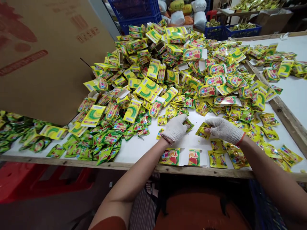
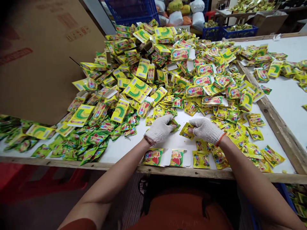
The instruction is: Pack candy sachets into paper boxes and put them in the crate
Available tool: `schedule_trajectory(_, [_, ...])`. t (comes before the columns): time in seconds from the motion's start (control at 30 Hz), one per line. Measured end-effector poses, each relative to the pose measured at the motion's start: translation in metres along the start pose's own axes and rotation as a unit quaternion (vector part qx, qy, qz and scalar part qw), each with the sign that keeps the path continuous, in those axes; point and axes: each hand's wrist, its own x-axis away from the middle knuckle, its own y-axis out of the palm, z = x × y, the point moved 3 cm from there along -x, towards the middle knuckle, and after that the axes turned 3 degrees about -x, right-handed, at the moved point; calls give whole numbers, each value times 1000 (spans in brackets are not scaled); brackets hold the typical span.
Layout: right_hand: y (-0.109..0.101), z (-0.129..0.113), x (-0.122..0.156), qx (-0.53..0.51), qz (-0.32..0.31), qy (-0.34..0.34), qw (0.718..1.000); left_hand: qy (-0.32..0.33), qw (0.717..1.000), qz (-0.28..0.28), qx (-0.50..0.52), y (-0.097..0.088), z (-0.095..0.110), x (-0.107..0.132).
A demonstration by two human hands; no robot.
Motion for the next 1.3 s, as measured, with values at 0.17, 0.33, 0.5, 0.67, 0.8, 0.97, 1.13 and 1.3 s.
schedule_trajectory(0.17, [3,-13,2,-80,17,2,997,-33,961,34,273,-2,-7,6])
schedule_trajectory(0.33, [14,-18,-2,-201,100,29,974,-107,811,20,574,7,1,15])
schedule_trajectory(0.5, [15,-16,-6,-103,167,-19,980,-129,723,-44,677,14,6,21])
schedule_trajectory(0.67, [9,-17,-5,-80,179,-15,981,-138,722,-56,675,16,4,19])
schedule_trajectory(0.8, [10,-15,-5,-222,187,29,956,-161,700,-13,695,16,5,18])
schedule_trajectory(0.97, [17,-11,-8,-187,260,16,947,-145,649,-58,744,17,13,21])
schedule_trajectory(1.13, [24,-11,-11,-98,294,-16,951,-130,656,-84,738,17,14,22])
schedule_trajectory(1.3, [26,-15,-10,-52,333,-28,941,-95,663,-53,741,14,18,25])
